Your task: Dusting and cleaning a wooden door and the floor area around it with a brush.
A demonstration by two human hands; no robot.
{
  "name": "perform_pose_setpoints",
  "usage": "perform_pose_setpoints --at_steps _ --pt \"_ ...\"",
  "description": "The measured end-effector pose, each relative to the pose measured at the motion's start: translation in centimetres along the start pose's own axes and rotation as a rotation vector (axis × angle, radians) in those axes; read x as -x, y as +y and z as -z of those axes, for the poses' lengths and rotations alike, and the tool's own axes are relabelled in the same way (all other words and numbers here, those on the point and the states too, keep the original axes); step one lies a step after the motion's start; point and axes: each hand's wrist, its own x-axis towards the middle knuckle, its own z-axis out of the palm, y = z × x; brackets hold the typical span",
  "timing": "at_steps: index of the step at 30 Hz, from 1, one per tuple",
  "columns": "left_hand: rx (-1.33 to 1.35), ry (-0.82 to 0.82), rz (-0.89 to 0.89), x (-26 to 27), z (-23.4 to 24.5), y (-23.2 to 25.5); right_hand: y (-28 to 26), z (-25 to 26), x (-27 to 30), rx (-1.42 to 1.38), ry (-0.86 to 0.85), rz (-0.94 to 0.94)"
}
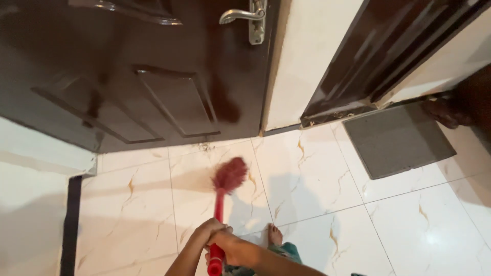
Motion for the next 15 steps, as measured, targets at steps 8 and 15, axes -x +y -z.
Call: perform_pose_setpoints --at_steps 8,15 --pt "-0.253 0.246 0.086 3.1 6.9 3.0 1.9 -4.6 -5.4 0.108 0.056 0.368" --pt "-0.362 0.236 0.01 13.2 8.5 7.6 4.4 -10.2 0.3 0.234 0.276 0.653"
